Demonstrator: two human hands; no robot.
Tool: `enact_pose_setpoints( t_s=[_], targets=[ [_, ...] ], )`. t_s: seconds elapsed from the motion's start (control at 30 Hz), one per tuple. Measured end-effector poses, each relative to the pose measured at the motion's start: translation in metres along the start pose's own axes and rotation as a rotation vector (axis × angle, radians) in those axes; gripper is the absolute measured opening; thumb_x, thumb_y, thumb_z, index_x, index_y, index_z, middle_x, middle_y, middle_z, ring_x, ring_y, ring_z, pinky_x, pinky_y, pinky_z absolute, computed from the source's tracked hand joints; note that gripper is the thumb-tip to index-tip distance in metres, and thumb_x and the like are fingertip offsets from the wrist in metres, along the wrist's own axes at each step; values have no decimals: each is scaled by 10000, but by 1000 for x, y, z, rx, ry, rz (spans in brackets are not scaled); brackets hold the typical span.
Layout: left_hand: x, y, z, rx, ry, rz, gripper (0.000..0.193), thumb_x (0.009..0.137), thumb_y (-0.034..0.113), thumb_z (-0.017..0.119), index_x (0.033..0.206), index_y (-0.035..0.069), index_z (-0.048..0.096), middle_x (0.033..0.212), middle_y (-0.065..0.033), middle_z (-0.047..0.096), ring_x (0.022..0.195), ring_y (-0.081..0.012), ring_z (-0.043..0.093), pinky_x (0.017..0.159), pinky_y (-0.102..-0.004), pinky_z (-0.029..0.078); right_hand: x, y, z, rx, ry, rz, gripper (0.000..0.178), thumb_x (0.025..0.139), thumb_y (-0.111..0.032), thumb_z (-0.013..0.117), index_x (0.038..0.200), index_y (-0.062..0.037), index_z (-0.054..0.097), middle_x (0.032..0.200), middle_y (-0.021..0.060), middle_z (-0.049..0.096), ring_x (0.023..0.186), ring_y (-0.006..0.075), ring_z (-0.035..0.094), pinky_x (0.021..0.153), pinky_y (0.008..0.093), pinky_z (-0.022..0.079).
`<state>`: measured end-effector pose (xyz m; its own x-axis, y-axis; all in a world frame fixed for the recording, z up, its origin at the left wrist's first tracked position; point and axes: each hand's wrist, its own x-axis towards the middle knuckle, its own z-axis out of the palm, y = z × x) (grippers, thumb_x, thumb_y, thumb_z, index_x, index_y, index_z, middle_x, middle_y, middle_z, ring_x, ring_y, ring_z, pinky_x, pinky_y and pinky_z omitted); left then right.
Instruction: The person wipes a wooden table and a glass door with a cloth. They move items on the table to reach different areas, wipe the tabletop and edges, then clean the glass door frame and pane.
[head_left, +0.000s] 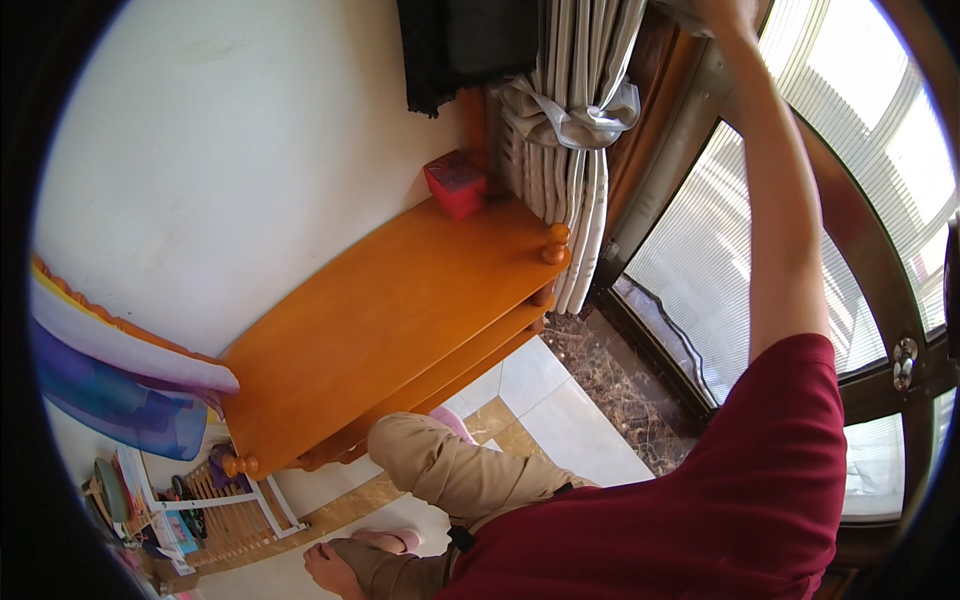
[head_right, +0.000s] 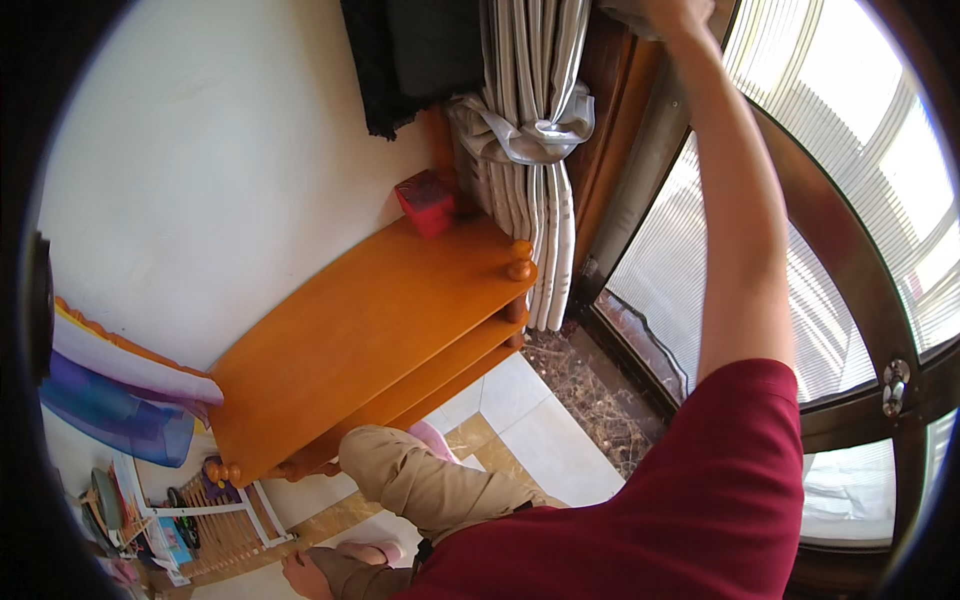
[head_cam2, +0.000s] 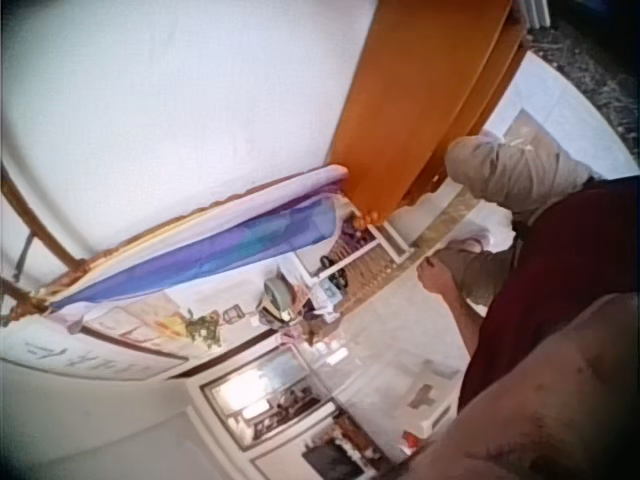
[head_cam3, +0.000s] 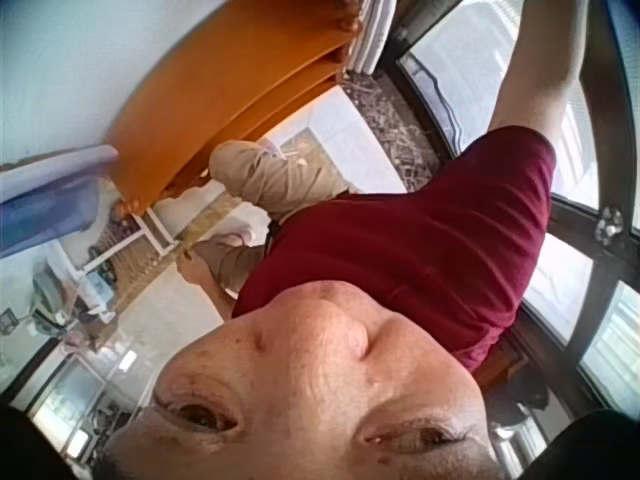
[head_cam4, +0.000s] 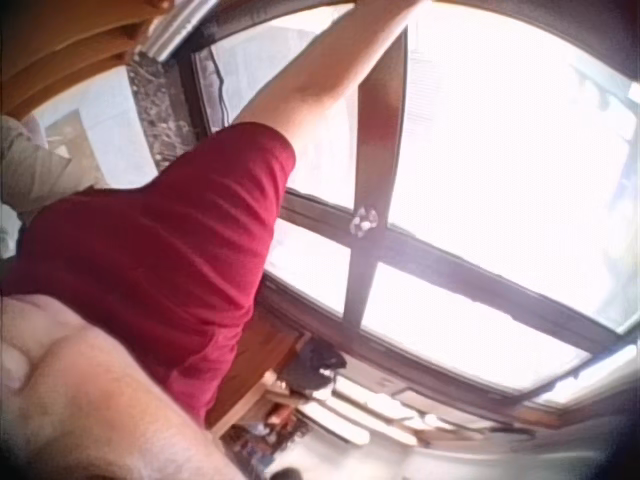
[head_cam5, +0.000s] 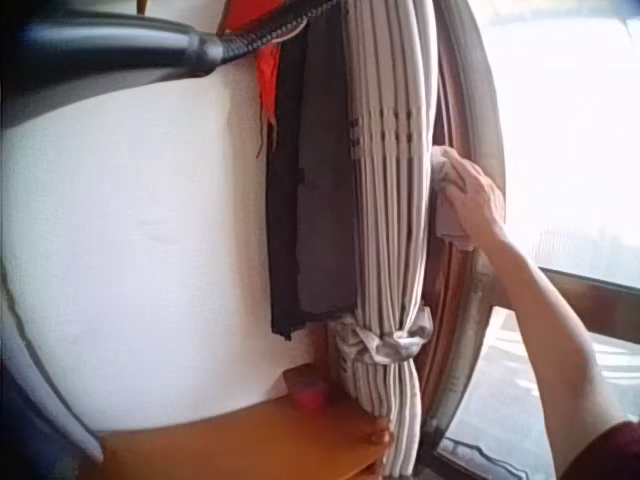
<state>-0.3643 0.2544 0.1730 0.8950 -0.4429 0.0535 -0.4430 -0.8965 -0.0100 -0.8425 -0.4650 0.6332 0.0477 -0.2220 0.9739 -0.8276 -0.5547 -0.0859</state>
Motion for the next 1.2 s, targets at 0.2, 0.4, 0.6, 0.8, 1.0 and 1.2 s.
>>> enact_pose_setpoints(
  t_s=[0.2, 0.4, 0.6, 0.8, 1.0, 1.2],
  targets=[
    [-5, 14, -14, 54, -78, -89, 442, 1051, 410, 516, 1211, 86, 771, 1271, -177, 708, 1096, -412, 675, 932, -523, 560, -106, 22, 85, -341, 217, -187, 612, 868, -41, 727, 1456, -109, 568, 1635, 220, 393, 1479, 440, 401, 1193, 504, 401],
    [0, 7, -16, 70, -144, -155, 466, 1060, 410, 492, 1242, 78, 764, 1285, -195, 699, 1116, -423, 664, 936, -542, 563, -340, 32, 112, -81, -19, 212, 991, 771, -2, 818, 1582, -28, 248, 1603, 340, 322, 1441, 548, 381, 1170, 582, 387],
    [-4, 11, -17, 31, -148, -110, 474, 1065, 431, 491, 1281, 103, 757, 1370, -201, 658, 1160, -402, 656, 972, -544, 556, -451, 35, 102, 134, -346, 1093, 832, 911, -205, 752, 1604, -69, 311, 1435, 285, 587, 1330, 443, 584, 1128, 483, 455],
    [38, 51, 3, -541, 26, 1, 282, 1047, 172, 572, 1230, -12, 682, 1246, -183, 664, 1149, -362, 642, 959, -453, 522, -239, 45, 66, 278, 79, 530, 737, 899, -276, 783, 1512, -25, 461, 1394, 239, 625, 1270, 393, 617, 1079, 432, 467],
    [109, 302, -81, -449, 93, 704, 404, 1009, 204, 660, 1359, 7, 622, 1410, -202, 584, 1296, -397, 553, 1087, -475, 435, -157, 43, 87, 89, 214, 256, 820, 885, -130, 781, 1602, -85, 385, 1568, 247, 462, 1433, 424, 462, 1172, 474, 405],
    [133, 420, -74, -258, -129, 1146, 865, 914, 466, 743, 1597, 71, 391, 1648, -211, 336, 1509, -411, 327, 1226, -574, 251, -342, 59, 133, -68, 81, 293, 1031, 796, -277, 899, 1570, 1, 277, 1523, 347, 407, 1409, 524, 403, 1139, 567, 387]
  ],
)
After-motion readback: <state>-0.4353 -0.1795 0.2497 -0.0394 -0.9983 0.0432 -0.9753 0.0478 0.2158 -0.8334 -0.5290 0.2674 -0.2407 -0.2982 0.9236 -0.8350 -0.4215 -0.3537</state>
